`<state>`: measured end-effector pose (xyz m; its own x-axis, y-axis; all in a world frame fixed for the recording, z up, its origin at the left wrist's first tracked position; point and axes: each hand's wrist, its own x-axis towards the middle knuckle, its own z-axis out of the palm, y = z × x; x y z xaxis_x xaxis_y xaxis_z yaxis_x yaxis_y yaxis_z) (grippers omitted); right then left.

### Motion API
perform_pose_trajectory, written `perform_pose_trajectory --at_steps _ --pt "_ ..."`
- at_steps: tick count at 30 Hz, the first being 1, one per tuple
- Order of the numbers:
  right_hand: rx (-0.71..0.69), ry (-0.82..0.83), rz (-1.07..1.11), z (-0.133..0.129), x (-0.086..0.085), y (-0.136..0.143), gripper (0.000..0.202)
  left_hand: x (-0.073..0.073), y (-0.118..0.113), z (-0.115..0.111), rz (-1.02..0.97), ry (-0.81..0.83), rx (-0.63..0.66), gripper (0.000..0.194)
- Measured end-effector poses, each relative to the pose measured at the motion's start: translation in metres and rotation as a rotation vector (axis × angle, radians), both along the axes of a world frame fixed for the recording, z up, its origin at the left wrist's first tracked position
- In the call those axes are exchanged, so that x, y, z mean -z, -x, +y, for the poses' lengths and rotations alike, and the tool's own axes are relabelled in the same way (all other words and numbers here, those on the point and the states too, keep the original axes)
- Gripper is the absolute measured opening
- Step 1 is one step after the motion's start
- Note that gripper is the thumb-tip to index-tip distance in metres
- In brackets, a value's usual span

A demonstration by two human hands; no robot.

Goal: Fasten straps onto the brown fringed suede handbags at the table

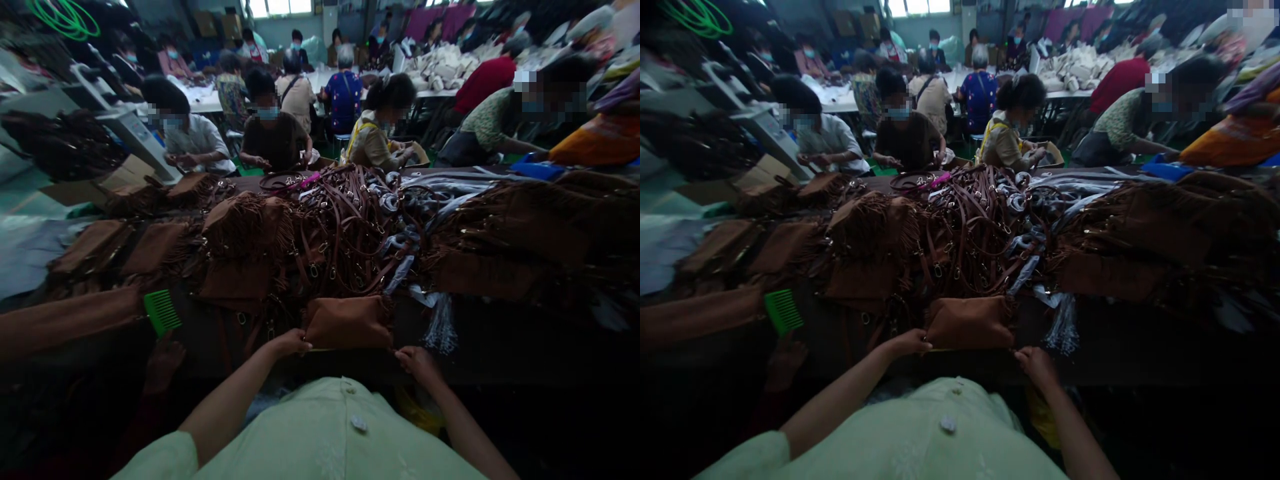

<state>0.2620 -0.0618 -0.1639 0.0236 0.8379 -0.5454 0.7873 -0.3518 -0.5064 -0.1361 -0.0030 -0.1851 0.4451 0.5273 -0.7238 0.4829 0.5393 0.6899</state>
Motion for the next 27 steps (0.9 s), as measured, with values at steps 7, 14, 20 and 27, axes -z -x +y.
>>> perform_pose_trajectory --at_steps 7,14,20,27 --pt "-0.206 -0.023 -0.024 0.005 -0.005 0.011 0.037 -0.022 0.005 0.008 0.317 -0.167 0.218 0.016" --pt "0.13 -0.164 -0.127 0.019 0.004 0.03 0.053 -0.013 -0.003 0.002 0.237 -0.152 -0.107 0.032" --pt "0.262 -0.099 -0.057 0.035 -0.022 0.049 0.053 -0.041 -0.037 -0.001 -0.204 0.205 -0.45 0.041" --pt "0.416 -0.002 0.642 0.002 -0.101 0.068 0.06 -0.168 -0.114 0.0 -0.597 0.18 -0.621 0.039"
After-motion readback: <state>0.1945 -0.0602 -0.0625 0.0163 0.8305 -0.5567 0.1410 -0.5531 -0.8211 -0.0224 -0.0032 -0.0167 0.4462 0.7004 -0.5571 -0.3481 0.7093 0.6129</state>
